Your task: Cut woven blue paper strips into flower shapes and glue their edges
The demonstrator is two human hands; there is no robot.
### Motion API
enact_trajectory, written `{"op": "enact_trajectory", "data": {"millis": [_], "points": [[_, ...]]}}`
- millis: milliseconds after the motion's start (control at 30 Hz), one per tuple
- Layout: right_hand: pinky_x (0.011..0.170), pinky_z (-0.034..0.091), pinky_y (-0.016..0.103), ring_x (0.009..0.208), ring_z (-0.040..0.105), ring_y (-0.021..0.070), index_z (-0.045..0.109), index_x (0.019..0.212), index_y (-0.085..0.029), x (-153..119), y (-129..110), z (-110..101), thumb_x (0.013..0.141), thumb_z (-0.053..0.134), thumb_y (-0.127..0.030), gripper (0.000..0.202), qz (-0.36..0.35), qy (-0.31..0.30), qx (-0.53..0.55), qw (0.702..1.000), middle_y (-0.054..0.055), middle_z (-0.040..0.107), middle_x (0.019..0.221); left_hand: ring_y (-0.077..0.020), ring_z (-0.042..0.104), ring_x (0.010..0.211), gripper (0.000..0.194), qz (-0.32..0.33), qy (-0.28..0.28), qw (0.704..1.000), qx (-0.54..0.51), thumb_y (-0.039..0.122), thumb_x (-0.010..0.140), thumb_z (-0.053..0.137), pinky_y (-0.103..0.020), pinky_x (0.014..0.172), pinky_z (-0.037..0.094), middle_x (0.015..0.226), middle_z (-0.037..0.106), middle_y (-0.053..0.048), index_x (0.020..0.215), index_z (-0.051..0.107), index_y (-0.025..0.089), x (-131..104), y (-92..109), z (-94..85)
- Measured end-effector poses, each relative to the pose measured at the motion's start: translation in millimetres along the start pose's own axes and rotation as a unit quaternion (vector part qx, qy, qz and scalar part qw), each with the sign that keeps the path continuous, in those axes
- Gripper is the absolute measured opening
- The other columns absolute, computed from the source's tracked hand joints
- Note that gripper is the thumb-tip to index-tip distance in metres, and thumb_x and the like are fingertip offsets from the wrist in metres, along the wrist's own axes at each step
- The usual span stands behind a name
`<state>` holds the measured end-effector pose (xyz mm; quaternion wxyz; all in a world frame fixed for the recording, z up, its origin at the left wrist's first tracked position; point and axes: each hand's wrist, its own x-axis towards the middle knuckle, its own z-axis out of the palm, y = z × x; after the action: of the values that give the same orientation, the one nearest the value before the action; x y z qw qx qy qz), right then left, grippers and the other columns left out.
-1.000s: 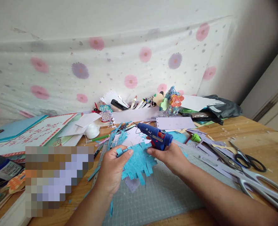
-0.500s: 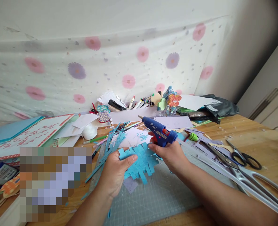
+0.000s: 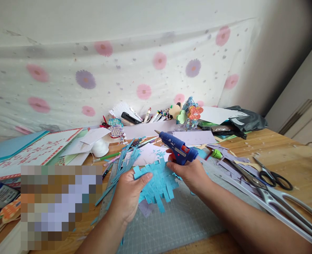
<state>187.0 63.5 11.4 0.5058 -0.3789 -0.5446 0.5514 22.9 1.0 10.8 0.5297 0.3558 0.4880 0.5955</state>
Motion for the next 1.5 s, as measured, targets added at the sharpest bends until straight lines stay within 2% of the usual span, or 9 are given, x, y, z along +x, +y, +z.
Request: {"op": "enact_trajectory", "data": {"millis": [167,300,367,433,633,767,1067,1333,1500], "points": [[0.058,0.044,0.029,0.062,0.054,0.0148,0.067,0.091,-0.019,0.4,1.7,-1.5,0.063,0.071,-0.027,0.029,-0.009,-0.005,-0.022,1.0,0.001,0.061,0.072,-0.0201,0.066,0.056,0.036,0.013,0.01,1.0,0.021,0.034,0.064,0.079,-0.034,0.059,0.055,0.075,0.074,-0.007,0.093,0.072,0.013,0.0,-0.4,-0.4],[0.06,0.046,0.03,0.062,0.054,0.0151,0.067,0.095,-0.02,-6.4,-7.3,-8.2,0.069,0.071,-0.035,0.031,-0.033,0.039,-0.049,0.998,0.002,0.062,0.075,-0.0192,0.065,0.058,0.024,0.128,0.086,0.973,0.17,0.037,0.068,0.074,-0.03,0.057,0.052,0.07,0.072,-0.003,0.077,0.073,0.015,0.4,1.7,-8.6],[0.064,0.048,0.031,0.066,0.057,0.0162,0.068,0.098,-0.021,-12.2,-13.9,-12.8,0.071,0.071,-0.039,0.033,-0.043,0.052,-0.043,0.997,0.003,0.063,0.078,-0.0195,0.066,0.061,0.019,0.211,0.147,0.923,0.286,0.036,0.071,0.071,-0.028,0.059,0.051,0.069,0.073,-0.001,0.075,0.073,0.018,0.2,5.1,-14.0],[0.064,0.049,0.032,0.067,0.058,0.0171,0.069,0.097,-0.021,-17.9,-19.0,-16.6,0.071,0.072,-0.041,0.033,-0.041,0.004,-0.049,0.998,0.004,0.066,0.079,-0.0191,0.067,0.062,0.014,0.293,0.188,0.856,0.382,0.032,0.075,0.068,-0.027,0.06,0.05,0.069,0.074,0.001,0.078,0.074,0.02,-0.2,9.0,-18.9],[0.061,0.05,0.03,0.074,0.062,0.0203,0.071,0.091,-0.019,-26.4,-21.9,-17.7,0.075,0.067,-0.045,0.031,-0.022,-0.147,-0.132,0.98,0.008,0.069,0.083,-0.0151,0.07,0.069,0.015,0.508,0.188,0.669,0.508,0.021,0.083,0.064,-0.023,0.068,0.051,0.083,0.077,0.0,0.096,0.072,0.022,2.2,14.7,-32.1],[0.065,0.052,0.03,0.079,0.064,0.0212,0.068,0.092,-0.019,-29.9,-25.7,-16.5,0.075,0.066,-0.043,0.03,-0.018,-0.182,-0.172,0.968,0.007,0.069,0.089,-0.0146,0.071,0.072,0.021,0.55,0.194,0.617,0.528,0.016,0.082,0.064,-0.022,0.07,0.051,0.089,0.077,-0.001,0.101,0.07,0.021,5.7,15.0,-39.2],[0.066,0.052,0.03,0.076,0.062,0.0204,0.066,0.084,-0.019,-31.2,-32.3,-13.3,0.077,0.061,-0.032,0.016,-0.093,-0.2,-0.261,0.94,0.005,0.066,0.085,-0.0147,0.071,0.074,0.017,0.545,0.206,0.633,0.511,0.018,0.082,0.064,-0.021,0.067,0.05,0.088,0.077,0.0,0.098,0.071,0.022,6.3,18.4,-37.4],[0.057,0.046,0.027,0.066,0.056,0.018,0.065,0.077,-0.022,-30.0,-27.6,-9.7,0.074,0.063,-0.026,0.006,-0.128,-0.174,-0.225,0.95,0.003,0.063,0.075,-0.0202,0.07,0.073,0.013,0.421,0.238,0.761,0.433,0.026,0.079,0.065,-0.027,0.072,0.05,0.084,0.077,0.003,0.087,0.075,0.029,-2.7,23.8,-22.6],[0.053,0.041,0.026,0.06,0.05,0.0159,0.058,0.069,-0.022,-28.3,-26.8,-8.0,0.075,0.06,-0.025,0.008,-0.142,-0.185,-0.248,0.94,0.001,0.056,0.068,-0.0199,0.069,0.071,0.012,0.393,0.246,0.769,0.439,0.028,0.078,0.065,-0.028,0.073,0.05,0.083,0.077,0.002,0.084,0.075,0.027,-5.2,24.9,-19.4]]}}
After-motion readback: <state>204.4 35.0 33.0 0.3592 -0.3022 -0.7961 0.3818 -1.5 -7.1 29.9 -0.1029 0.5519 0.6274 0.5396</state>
